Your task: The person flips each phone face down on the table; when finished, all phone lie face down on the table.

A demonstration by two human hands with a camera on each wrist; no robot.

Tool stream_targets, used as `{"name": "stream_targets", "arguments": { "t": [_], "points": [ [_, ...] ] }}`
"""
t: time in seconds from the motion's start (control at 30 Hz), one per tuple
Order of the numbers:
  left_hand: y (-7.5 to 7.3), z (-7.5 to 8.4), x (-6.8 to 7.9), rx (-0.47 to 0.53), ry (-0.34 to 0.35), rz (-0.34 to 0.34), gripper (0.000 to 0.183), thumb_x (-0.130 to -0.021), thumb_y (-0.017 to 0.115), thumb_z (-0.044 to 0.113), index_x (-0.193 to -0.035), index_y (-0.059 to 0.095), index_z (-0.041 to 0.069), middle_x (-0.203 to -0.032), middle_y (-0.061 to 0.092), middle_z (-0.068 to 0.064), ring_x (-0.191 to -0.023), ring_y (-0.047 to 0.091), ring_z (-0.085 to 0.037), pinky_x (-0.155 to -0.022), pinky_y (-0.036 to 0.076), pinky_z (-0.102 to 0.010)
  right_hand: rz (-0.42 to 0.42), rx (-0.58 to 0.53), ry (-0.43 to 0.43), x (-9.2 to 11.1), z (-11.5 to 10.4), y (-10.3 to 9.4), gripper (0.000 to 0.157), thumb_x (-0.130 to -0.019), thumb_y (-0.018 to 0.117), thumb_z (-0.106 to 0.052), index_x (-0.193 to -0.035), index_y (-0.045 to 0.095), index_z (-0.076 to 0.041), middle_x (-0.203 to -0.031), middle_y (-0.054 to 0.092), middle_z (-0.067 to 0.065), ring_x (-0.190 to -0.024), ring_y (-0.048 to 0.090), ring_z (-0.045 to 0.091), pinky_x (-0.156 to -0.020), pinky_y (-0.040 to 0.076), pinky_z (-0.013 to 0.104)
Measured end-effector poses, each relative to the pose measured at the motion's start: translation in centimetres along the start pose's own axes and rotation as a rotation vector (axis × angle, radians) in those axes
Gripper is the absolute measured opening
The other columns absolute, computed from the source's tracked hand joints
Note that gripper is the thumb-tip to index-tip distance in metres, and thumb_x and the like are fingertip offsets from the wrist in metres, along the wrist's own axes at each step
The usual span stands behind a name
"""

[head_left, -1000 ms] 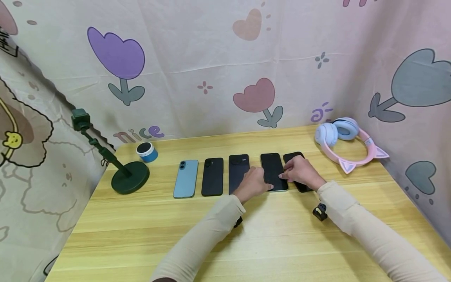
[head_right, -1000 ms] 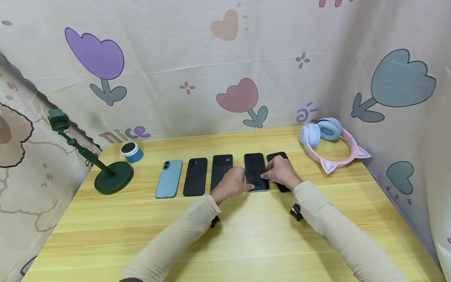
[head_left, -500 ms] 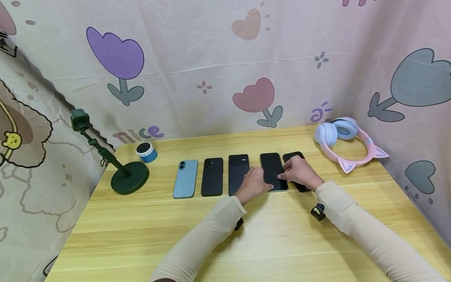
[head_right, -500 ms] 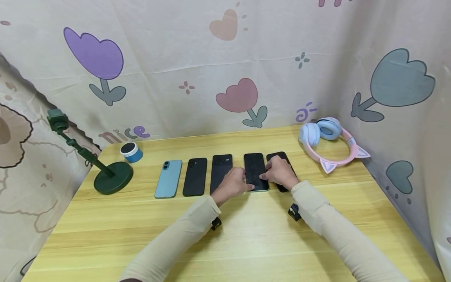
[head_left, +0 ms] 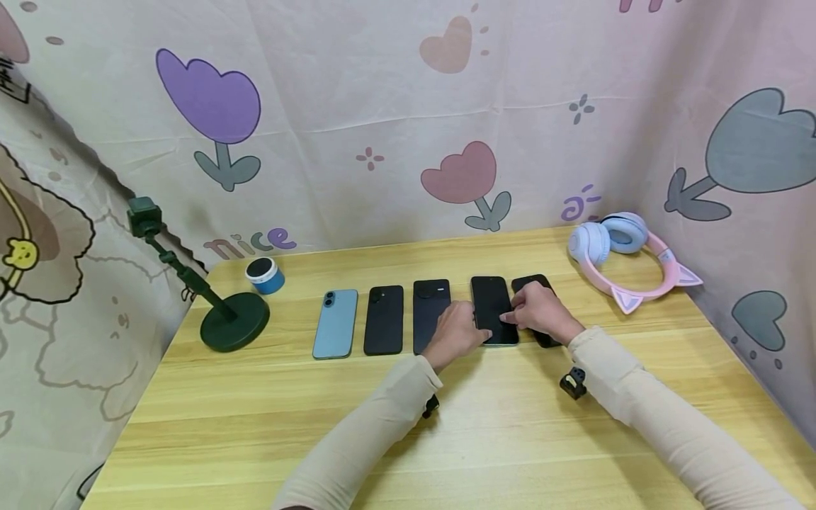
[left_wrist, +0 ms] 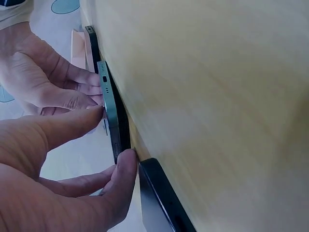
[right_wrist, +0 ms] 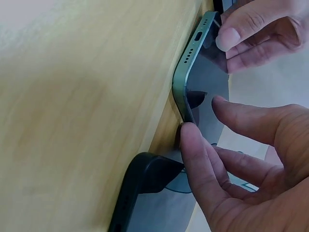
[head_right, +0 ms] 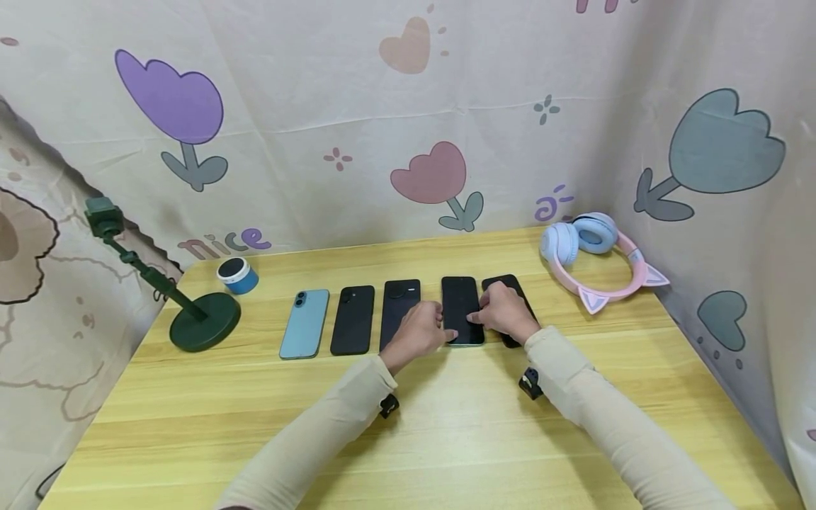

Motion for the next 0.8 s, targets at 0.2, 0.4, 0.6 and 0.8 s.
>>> {"name": "stream_targets", "arguments": {
  "t": [0.2, 0.4, 0.6, 0.8],
  "points": [
    [-0.3, -0.1, 0.2, 0.012, -0.004, 0.008, 0.041, -0.088, 0.082, 0.024, -0.12, 0.068, 0.003, -0.115, 0.069, -0.008, -0.099, 0.065, -0.022, -0.084, 0.055, -0.037, -0.016, -0.048, -0.024, 0.1, -0.1, 0.1, 0.019, -0.091, 0.075, -0.012, -0.094, 0.074, 0.006, -0.076, 0.071, 0.01, -0.065, 0.068, 0.018, -0.057, 0.05, 0.026],
    [-0.5, -0.4, 0.3, 0.046, -0.022, -0.006, 0.041, -0.089, 0.081, 0.024, -0.121, 0.065, 0.004, -0.107, 0.067, -0.005, -0.09, 0.063, -0.019, -0.078, 0.055, -0.035, -0.027, -0.083, -0.029, 0.1, -0.4, 0.4, 0.018, -0.093, 0.074, -0.013, -0.093, 0.076, 0.005, -0.078, 0.072, 0.012, -0.067, 0.068, 0.019, -0.057, 0.05, 0.026],
    [-0.9, -0.6, 0.6, 0.081, -0.025, 0.012, 0.04, -0.088, 0.082, 0.023, -0.119, 0.066, 0.003, -0.097, 0.064, -0.001, -0.085, 0.06, -0.017, -0.077, 0.053, -0.034, -0.026, -0.096, -0.04, 0.1, -0.6, 0.7, 0.021, -0.094, 0.074, -0.015, -0.083, 0.074, 0.003, -0.074, 0.069, 0.008, -0.066, 0.068, 0.017, -0.059, 0.053, 0.028],
    [-1.2, -0.7, 0.8, 0.134, -0.027, 0.031, 0.042, -0.089, 0.081, 0.02, -0.124, 0.066, 0.002, -0.101, 0.068, -0.002, -0.091, 0.064, -0.015, -0.081, 0.055, -0.034, -0.037, -0.092, -0.048, 0.1, -0.7, 1.0, 0.044, -0.095, 0.074, -0.021, -0.057, 0.052, -0.011, -0.057, 0.054, 0.0, -0.057, 0.059, 0.015, -0.049, 0.036, 0.023]
  ]
}}
Point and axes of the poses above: each hand's wrist, its own x-axis away from the middle knuckle, its own y-axis out of the palm, z = x × y, the point moved 1 cm from there along -x, towards the middle knuckle
